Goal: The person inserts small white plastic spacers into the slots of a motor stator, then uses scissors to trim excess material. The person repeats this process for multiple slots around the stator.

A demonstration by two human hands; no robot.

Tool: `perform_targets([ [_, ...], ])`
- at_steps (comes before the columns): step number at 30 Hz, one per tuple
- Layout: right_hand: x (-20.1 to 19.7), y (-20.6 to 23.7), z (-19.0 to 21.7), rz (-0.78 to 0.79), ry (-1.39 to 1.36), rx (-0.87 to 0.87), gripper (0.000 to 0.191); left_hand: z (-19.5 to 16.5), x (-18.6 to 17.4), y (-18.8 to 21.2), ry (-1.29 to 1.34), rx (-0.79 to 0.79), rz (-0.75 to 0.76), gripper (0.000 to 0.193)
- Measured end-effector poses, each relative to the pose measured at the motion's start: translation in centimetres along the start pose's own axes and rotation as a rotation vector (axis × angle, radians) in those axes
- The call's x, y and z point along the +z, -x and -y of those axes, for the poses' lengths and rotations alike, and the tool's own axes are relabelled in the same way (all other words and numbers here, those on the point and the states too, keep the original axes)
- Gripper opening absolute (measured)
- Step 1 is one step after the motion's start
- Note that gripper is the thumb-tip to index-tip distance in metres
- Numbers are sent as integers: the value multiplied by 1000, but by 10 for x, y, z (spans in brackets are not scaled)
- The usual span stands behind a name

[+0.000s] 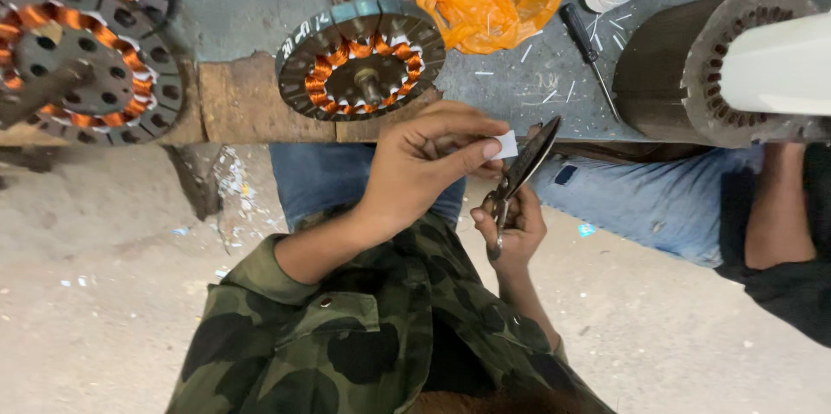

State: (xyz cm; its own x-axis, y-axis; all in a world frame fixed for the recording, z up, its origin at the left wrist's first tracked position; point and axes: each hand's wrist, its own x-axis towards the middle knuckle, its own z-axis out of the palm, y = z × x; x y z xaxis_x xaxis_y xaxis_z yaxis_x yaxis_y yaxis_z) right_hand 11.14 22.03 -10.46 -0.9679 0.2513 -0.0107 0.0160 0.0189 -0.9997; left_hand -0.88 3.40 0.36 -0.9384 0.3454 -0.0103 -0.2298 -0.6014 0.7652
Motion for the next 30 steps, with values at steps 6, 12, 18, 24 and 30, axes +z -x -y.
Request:
perform_targets([
  [6,10,-2,-6,103,-46,-85,114,-1,1,0,-173,115,-17,19],
  [12,23,3,-1,124,-28,-45,128,-12,9,2,-70,-62,-133,31],
  [18,27,-5,2,77,-26,-4,124,-14,5,1,-119,30,-98,33],
  [24,31,-9,8,29,48,71,110,-13,2,0,-192,134,-60,30],
  [30,32,-21,3,38,-151,-118,126,-26,4,4,-119,-50,-64,34],
])
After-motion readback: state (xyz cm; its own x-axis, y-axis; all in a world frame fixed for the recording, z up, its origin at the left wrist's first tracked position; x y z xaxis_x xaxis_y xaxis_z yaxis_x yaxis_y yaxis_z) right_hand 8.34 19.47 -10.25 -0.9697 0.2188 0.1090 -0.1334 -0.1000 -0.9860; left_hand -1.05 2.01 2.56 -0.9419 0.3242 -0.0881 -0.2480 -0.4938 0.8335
